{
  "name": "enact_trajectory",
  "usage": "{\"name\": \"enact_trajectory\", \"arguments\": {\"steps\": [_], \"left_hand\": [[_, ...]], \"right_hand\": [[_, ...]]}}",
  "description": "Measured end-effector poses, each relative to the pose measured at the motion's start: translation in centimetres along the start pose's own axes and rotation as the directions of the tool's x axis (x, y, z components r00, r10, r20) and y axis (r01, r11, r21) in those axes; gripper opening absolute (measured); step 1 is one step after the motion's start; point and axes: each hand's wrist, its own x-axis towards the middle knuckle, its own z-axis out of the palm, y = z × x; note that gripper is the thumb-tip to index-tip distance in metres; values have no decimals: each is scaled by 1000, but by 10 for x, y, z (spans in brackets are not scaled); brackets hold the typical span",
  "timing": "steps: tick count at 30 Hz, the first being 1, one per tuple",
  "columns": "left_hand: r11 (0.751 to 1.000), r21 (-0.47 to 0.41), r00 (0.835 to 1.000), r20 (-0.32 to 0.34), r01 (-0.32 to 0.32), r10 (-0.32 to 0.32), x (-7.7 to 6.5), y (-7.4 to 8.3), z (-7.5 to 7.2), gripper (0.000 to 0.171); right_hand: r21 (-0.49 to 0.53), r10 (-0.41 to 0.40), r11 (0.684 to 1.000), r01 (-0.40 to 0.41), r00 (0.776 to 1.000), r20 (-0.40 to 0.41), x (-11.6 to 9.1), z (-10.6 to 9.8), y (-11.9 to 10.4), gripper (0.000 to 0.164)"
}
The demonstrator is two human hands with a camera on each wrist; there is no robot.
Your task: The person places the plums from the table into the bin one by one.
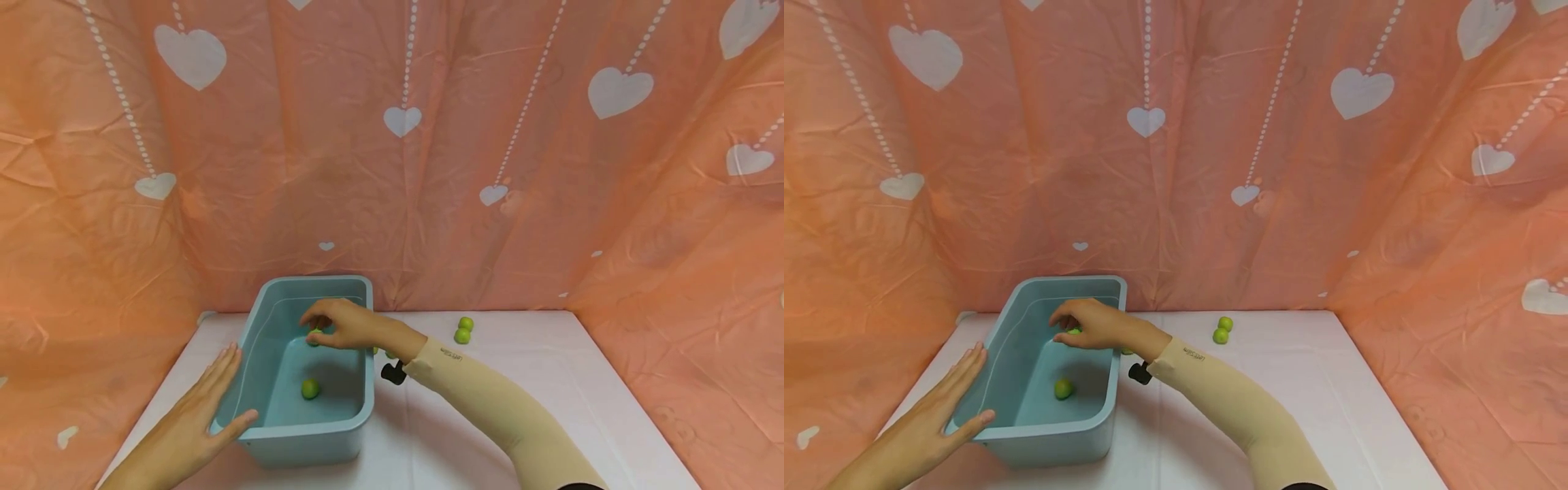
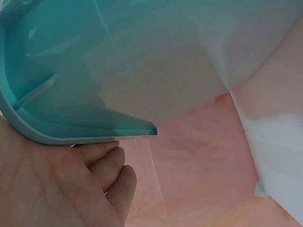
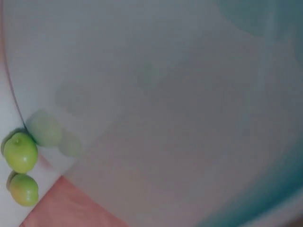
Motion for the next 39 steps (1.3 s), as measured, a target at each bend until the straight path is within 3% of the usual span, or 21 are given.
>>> {"name": "enact_trajectory", "arguments": {"steps": [7, 14, 21, 30, 39], "left_hand": [[1000, 8, 1000, -6, -10, 10, 0, -2, 0, 100], [1000, -4, 1000, 4, 0, 0, 0, -2, 1, 100], [1000, -5, 1000, 12, 2, -2, 1, -2, 0, 100], [1000, -9, 1000, 11, -4, 4, 0, -3, 0, 100], [1000, -6, 1000, 20, 8, -8, 1, -1, 0, 100]], "right_hand": [[56, -22, 998, 28, 995, -101, -21, -16, 1, 34], [64, -41, 996, 59, 967, -252, -44, -27, 5, 34], [96, -49, 991, 92, 924, -379, -70, -30, 15, 32], [171, 31, 983, 64, 865, -501, -102, -22, 25, 31], [126, 20, 990, 69, 800, -599, -122, -10, 41, 31]]}}
